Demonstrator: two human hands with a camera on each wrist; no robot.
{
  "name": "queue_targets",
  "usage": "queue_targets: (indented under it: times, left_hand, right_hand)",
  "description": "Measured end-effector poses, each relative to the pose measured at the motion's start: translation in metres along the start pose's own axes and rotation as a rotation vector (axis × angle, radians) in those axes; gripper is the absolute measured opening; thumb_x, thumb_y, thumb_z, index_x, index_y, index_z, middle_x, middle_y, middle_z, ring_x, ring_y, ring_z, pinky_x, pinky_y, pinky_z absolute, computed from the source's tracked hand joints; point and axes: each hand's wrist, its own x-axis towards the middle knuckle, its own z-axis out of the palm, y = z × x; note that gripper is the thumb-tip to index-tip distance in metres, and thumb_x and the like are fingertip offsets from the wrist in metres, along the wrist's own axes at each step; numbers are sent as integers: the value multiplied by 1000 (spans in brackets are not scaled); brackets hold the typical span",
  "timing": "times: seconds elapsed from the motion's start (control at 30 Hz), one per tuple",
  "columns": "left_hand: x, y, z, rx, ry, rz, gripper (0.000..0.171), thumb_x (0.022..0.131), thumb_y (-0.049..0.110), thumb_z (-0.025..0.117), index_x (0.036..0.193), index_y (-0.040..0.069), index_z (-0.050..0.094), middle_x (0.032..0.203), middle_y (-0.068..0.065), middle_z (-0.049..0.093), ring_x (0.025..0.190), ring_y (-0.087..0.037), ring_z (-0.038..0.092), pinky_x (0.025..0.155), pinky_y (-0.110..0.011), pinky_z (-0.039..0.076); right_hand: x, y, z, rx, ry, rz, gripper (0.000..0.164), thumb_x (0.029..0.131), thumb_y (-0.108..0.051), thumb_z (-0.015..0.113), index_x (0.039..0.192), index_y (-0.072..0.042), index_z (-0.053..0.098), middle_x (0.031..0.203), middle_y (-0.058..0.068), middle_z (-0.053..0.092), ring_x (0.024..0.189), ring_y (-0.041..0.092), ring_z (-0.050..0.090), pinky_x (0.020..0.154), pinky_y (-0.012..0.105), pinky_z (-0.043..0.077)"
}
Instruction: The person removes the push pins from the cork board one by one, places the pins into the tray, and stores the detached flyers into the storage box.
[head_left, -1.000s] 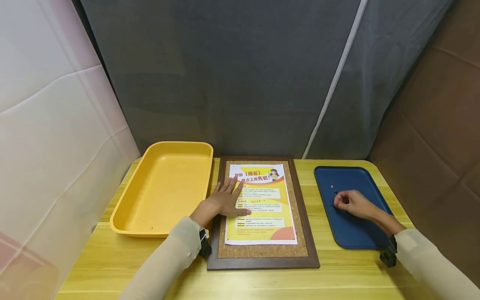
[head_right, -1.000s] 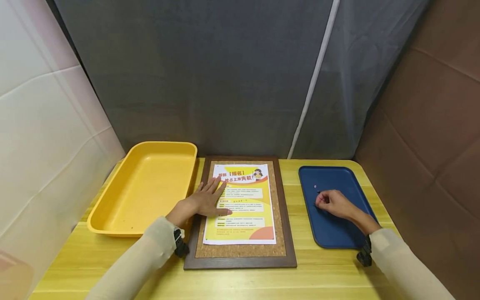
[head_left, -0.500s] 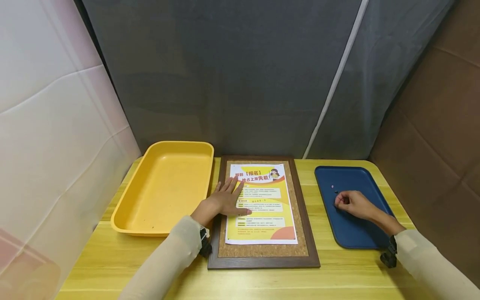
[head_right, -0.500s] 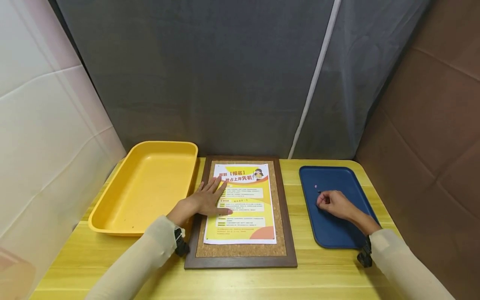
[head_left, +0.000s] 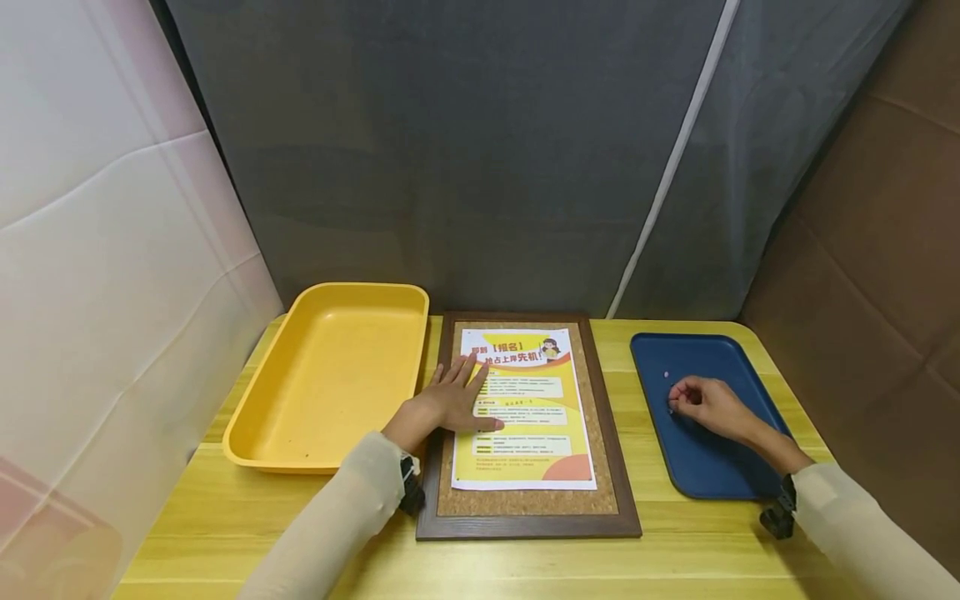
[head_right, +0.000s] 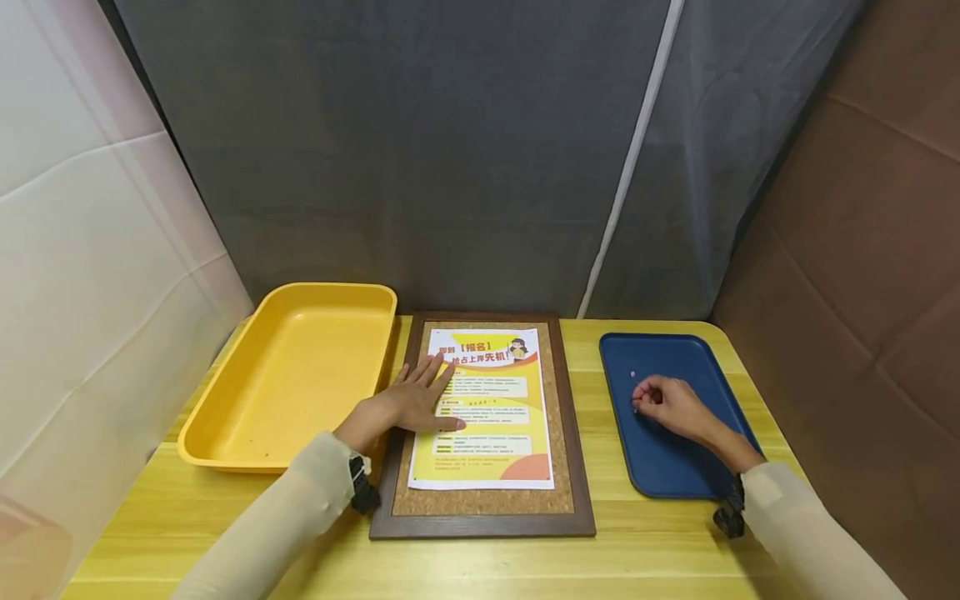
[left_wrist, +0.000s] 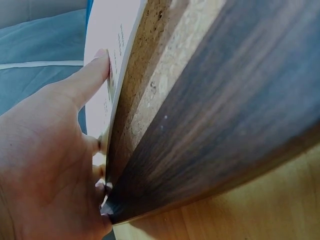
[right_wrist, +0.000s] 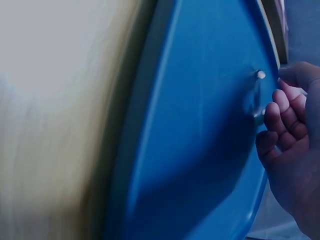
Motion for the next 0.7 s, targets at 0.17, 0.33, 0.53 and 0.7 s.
queue_targets:
  times: [0.17, 0.33, 0.53, 0.7]
  left_hand:
    - [-1, 1, 0, 1, 6, 0, 117, 92, 81, 55, 172, 15, 1, 177, -15, -14, 164, -36, -12, 128, -62, -4]
    - [-6, 5, -7, -30, 8, 0, 115, 92, 77, 60, 172, 13, 6, 177, -17, -11, 164, -36, -9, 129, -62, -3]
    - [-16, 13, -16, 2, 27, -7, 107, 96, 70, 59, 172, 12, 10, 178, -19, -4, 164, -39, -2, 129, -61, 4]
    - [-16, 11, -19, -28, 116, 14, 98, 101, 62, 59, 171, 8, 16, 176, -23, 5, 163, -42, 4, 130, -60, 9]
  right_hand:
    - [5, -13, 0, -21, 36, 8, 11, 97, -12, 78, 102, -5, 72, 87, 0, 67, 74, 7, 57, 67, 23, 47]
    - [14, -28, 4, -41, 67, 9, 17, 99, -16, 77, 109, -3, 72, 92, 2, 69, 77, 10, 59, 68, 25, 48]
    - [24, -50, 11, -28, 64, 2, 22, 99, -13, 76, 115, 1, 72, 97, 7, 70, 82, 16, 61, 66, 28, 49]
    - [34, -65, 18, -19, 65, -4, 31, 99, -10, 75, 125, 6, 69, 104, 12, 72, 89, 20, 65, 70, 28, 51]
